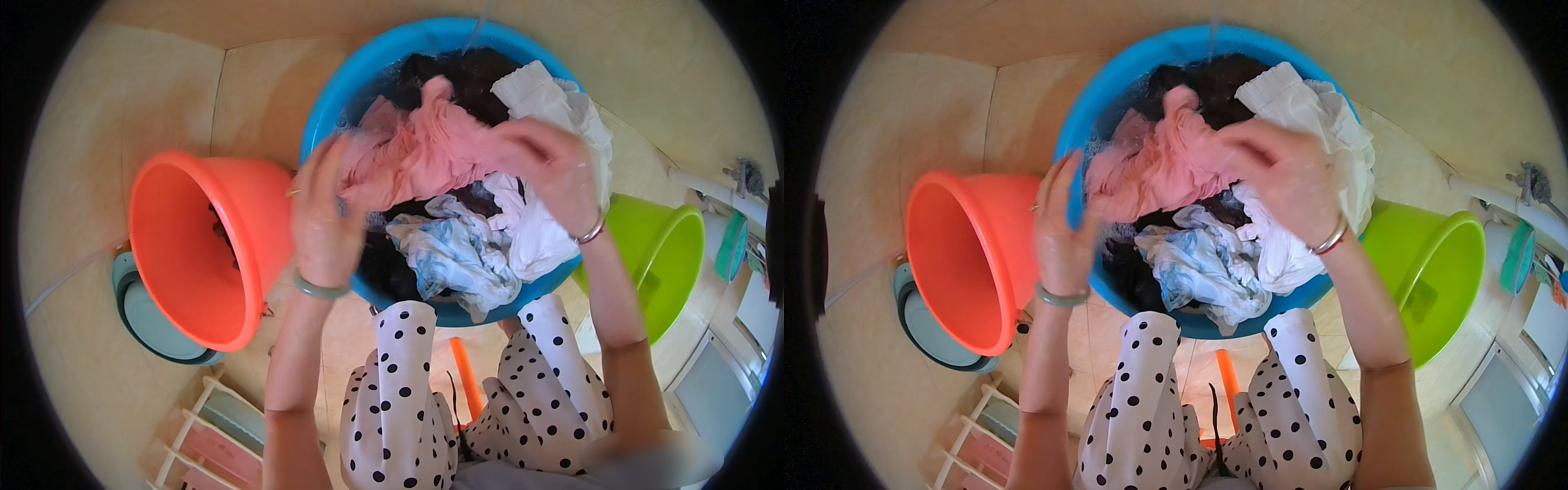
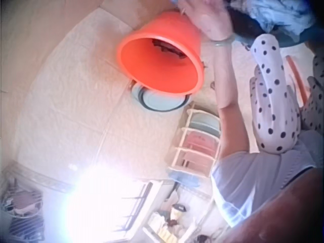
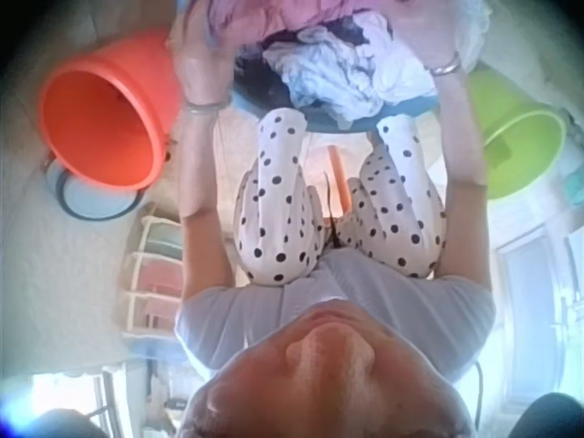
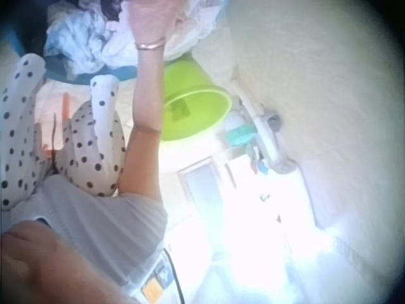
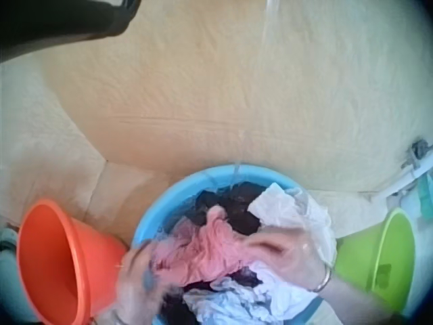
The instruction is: The person sits on a small stool and hand-washes a pile of clothes in a blue basin filled with water. They repeatedly submerge, scrub, and wring out various garments, including white, pink, and dark-colored items, using both hands. The person occasionally uses a green bucket to pour water over the clothes.
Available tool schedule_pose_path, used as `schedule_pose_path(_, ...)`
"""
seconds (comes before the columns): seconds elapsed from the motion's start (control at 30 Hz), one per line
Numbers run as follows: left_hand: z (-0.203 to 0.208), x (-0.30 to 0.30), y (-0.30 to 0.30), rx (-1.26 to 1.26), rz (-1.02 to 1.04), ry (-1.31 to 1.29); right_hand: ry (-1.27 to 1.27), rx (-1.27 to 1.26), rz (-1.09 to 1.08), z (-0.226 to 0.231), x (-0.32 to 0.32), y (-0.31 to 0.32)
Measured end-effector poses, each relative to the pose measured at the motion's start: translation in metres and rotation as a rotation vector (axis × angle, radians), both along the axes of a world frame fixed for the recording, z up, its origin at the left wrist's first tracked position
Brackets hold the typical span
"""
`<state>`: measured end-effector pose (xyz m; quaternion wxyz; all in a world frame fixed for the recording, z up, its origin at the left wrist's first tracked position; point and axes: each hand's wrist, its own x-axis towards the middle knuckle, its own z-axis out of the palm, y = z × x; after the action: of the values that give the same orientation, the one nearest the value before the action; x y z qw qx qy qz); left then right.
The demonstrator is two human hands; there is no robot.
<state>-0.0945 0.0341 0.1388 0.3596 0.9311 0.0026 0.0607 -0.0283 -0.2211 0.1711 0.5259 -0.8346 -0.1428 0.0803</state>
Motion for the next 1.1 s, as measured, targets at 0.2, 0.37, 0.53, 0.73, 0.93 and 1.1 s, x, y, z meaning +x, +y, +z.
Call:
schedule_pose_path(0.2,0.019,0.017,-0.029,-0.001,-0.247,0.05,0.138,0.321,0.149,-0.025,-0.017,0.026)
schedule_pose_path(0.37,0.012,-0.026,0.012,-0.303,-0.174,0.05,-0.082,-0.304,0.251,-0.066,-0.019,-0.001)
schedule_pose_path(0.53,-0.004,-0.054,0.034,-0.418,0.088,0.179,-0.152,-0.283,0.248,-0.081,-0.021,0.007)
schedule_pose_path(0.73,0.006,-0.029,-0.002,0.296,-0.262,-0.043,0.177,0.095,0.142,-0.044,-0.023,0.028)
schedule_pose_path(0.93,0.039,-0.003,0.007,-0.284,-0.102,0.013,0.325,0.446,-0.039,0.02,-0.013,0.001)
schedule_pose_path(1.1,0.12,0.015,-0.001,-0.923,-0.179,0.155,-0.13,0.46,0.109,0.081,-0.018,-0.006)
